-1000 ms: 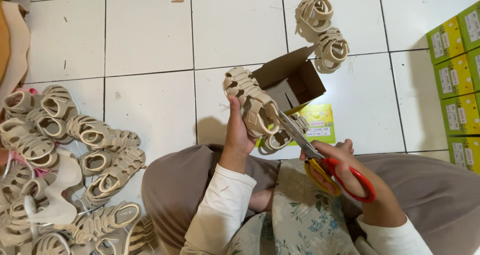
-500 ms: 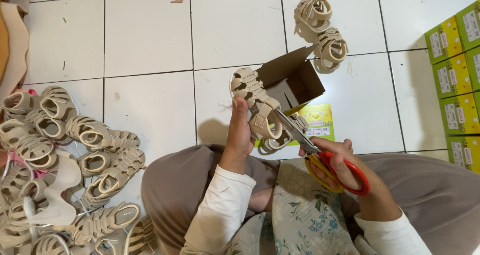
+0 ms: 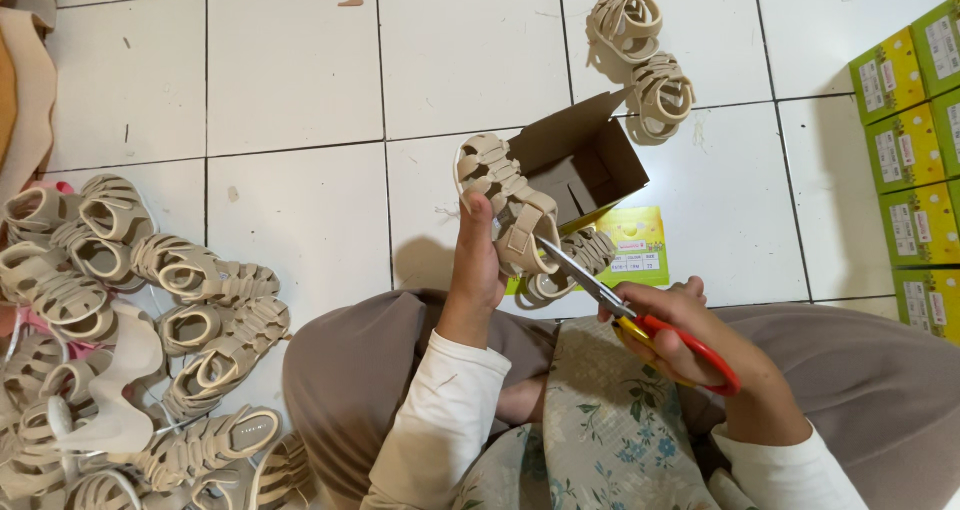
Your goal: The person sits on the floor and repeatedly picks up pairs of beige sandals, trims excess plastic with scissors, places them into green and yellow shoe boxes, and closes the boxes. The person stacks the finished boxes to the right.
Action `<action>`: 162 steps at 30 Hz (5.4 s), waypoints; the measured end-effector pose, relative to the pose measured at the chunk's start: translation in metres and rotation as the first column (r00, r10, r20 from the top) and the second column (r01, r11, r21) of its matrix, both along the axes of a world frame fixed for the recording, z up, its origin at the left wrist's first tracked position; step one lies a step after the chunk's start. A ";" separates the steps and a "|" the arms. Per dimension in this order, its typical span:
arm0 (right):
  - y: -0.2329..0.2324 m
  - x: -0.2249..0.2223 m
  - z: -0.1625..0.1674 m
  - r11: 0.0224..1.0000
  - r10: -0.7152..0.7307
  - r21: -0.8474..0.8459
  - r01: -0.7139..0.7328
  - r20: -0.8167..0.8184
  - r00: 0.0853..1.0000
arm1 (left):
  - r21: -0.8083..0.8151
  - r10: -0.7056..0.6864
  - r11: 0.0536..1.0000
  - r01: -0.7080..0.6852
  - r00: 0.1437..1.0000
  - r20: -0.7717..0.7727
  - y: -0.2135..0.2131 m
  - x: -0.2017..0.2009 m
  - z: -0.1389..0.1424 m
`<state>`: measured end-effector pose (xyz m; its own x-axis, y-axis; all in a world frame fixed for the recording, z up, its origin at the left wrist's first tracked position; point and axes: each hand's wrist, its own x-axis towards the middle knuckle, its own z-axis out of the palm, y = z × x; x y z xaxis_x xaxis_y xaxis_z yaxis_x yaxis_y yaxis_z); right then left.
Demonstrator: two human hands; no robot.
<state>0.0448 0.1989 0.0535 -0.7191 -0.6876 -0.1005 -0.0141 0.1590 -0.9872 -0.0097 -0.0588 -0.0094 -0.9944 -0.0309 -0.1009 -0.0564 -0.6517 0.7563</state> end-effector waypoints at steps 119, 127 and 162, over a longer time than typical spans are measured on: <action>-0.107 0.002 -0.047 0.804 -0.594 -0.163 0.572 -0.265 0.759 | 0.281 0.003 0.959 0.031 0.993 -0.122 -0.003 0.005 -0.008; -0.064 -0.038 -0.033 0.619 -0.581 -0.405 0.673 0.341 0.739 | -0.565 0.028 0.807 -0.170 0.967 -0.252 0.015 0.016 0.011; -0.043 -0.178 -0.132 0.408 0.292 0.785 0.466 -0.595 0.749 | -0.904 -0.303 0.364 0.226 0.946 0.115 -0.028 -0.054 -0.030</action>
